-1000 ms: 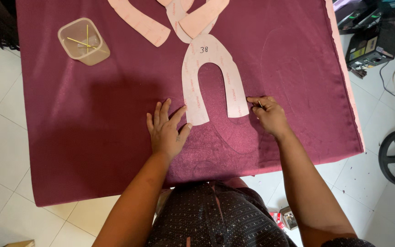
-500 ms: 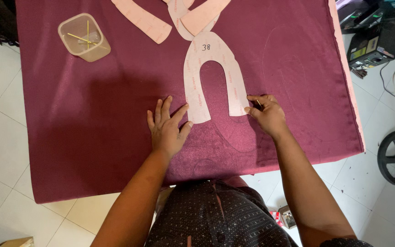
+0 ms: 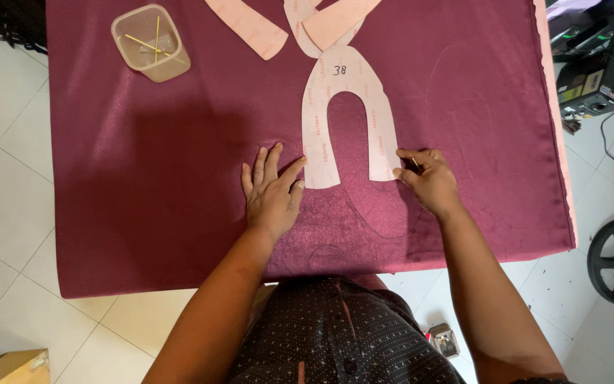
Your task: The person places a U-shaped paper pattern onto a maroon fabric sheet and secures it with multiple pins. They adjust the pattern position and continue pinning along the edges to hold the pattern in place.
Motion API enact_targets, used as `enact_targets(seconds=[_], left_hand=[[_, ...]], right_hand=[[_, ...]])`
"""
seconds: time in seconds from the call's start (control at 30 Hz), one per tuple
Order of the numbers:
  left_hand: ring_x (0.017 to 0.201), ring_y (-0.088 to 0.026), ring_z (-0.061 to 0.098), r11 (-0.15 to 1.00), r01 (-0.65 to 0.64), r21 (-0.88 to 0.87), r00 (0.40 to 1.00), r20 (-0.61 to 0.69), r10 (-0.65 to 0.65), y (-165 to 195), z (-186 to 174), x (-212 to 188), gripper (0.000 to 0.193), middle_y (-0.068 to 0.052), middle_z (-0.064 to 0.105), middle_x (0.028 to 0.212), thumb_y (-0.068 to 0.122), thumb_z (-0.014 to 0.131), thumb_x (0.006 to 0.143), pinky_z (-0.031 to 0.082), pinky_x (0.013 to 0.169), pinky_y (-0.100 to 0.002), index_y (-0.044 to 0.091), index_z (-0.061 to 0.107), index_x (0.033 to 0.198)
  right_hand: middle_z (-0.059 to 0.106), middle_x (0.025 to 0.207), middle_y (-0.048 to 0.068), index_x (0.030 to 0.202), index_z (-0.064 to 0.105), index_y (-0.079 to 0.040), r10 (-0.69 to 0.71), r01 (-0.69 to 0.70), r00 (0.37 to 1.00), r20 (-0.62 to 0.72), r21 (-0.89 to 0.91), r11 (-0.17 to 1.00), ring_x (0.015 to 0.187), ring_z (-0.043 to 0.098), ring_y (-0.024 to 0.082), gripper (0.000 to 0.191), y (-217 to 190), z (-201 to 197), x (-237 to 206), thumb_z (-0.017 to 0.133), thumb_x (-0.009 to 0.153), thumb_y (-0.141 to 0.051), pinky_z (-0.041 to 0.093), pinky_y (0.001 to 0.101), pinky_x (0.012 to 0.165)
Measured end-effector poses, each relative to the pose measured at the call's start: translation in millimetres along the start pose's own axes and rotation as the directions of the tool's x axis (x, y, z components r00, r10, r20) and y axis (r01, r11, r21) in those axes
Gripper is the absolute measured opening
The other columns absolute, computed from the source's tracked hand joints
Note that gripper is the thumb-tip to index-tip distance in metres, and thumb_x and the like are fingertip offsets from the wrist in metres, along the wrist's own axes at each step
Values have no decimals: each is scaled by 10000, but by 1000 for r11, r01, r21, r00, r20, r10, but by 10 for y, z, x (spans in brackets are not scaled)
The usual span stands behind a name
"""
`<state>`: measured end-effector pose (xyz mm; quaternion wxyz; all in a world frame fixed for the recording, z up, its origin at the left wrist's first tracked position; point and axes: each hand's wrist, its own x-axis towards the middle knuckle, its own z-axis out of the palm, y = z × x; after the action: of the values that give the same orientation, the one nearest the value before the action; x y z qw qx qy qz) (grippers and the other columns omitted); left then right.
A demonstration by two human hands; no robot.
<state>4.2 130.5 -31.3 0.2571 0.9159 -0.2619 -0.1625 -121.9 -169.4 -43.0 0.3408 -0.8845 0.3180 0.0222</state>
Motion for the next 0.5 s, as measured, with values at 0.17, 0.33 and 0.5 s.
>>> enact_targets(seconds=[0.17, 0.33, 0.5], left_hand=[[1557, -306, 115, 1000, 12, 10, 1000, 16, -12, 16, -22, 10, 435, -85, 259, 1660, 323, 579, 968, 3, 1238, -564, 318, 610, 1401], [1554, -316, 93, 1000, 15, 26, 999, 45, -16, 18, -40, 26, 493, -103, 234, 1660, 410, 618, 924, -25, 1227, -574, 311, 601, 1406], [1558, -323, 81, 999, 0, 39, 999, 47, -2, 0, -15, 26, 530, -118, 218, 1669, 469, 629, 917, -39, 1225, -582, 308, 594, 1421]], right_hand=[[585, 1051, 34, 1266, 748, -232, -30, 29, 999, 11, 34, 999, 939, 599, 164, 446, 26, 9, 12, 843, 831, -258, 519, 307, 864], [576, 1047, 36, 1283, 740, -233, -29, 29, 1000, 11, 30, 999, 929, 589, 168, 462, 33, 24, 9, 834, 831, -251, 516, 312, 861], [570, 1060, 27, 1284, 735, -255, 53, -53, 998, 38, -15, 999, 920, 582, 164, 448, -6, 18, -6, 825, 845, -276, 517, 312, 855]])
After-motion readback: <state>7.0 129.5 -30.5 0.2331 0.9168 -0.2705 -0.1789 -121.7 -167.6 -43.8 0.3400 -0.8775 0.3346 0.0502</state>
